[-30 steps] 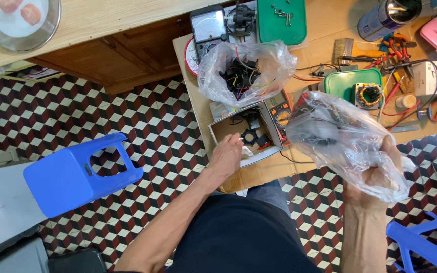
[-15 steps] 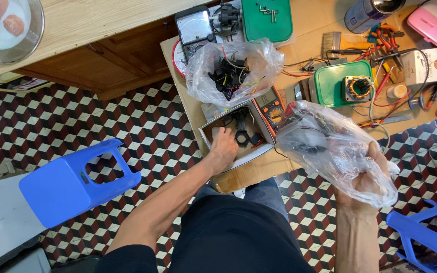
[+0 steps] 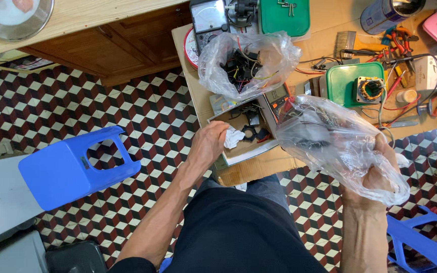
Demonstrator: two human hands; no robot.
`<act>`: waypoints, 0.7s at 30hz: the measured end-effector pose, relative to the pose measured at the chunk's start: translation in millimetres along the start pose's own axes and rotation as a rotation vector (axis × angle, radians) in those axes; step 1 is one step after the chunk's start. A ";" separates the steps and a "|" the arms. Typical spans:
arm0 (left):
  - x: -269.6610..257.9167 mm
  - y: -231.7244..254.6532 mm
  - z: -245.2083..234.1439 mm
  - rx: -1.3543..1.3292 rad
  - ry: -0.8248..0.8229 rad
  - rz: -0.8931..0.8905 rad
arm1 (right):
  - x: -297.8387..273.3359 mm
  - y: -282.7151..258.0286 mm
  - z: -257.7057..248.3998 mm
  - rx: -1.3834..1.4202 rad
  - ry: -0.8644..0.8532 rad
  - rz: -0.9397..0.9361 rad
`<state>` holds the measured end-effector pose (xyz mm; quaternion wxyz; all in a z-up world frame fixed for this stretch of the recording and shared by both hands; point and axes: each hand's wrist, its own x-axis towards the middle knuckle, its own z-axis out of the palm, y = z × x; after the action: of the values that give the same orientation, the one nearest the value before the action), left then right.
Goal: The person uses wire cutters to trim wires on a small motor component, then retrieves a larger motor from a shelf and places it on the workbench. They proceed to connect wires to the motor terminals and manipulate the internal components.
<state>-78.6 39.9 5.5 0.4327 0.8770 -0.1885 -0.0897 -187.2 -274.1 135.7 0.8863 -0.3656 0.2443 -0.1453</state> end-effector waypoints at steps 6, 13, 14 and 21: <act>-8.7 12.4 -3.7 -0.113 0.022 -0.161 | 3.1 1.2 10.8 -0.081 -0.055 -0.008; -15.0 31.0 -20.3 -0.227 0.027 -0.276 | 10.2 12.2 24.9 -0.079 0.020 0.058; -14.8 37.1 -22.9 -0.257 0.003 -0.318 | 11.3 14.7 27.3 -0.083 0.028 0.078; -25.6 90.8 -24.5 -0.246 0.137 0.173 | 8.8 58.5 54.2 -0.047 -0.007 0.258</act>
<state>-117.1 17.9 92.3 0.5547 0.8021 -0.2209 -0.0144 -146.0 -206.2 123.9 0.8897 -0.3523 0.2895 -0.0230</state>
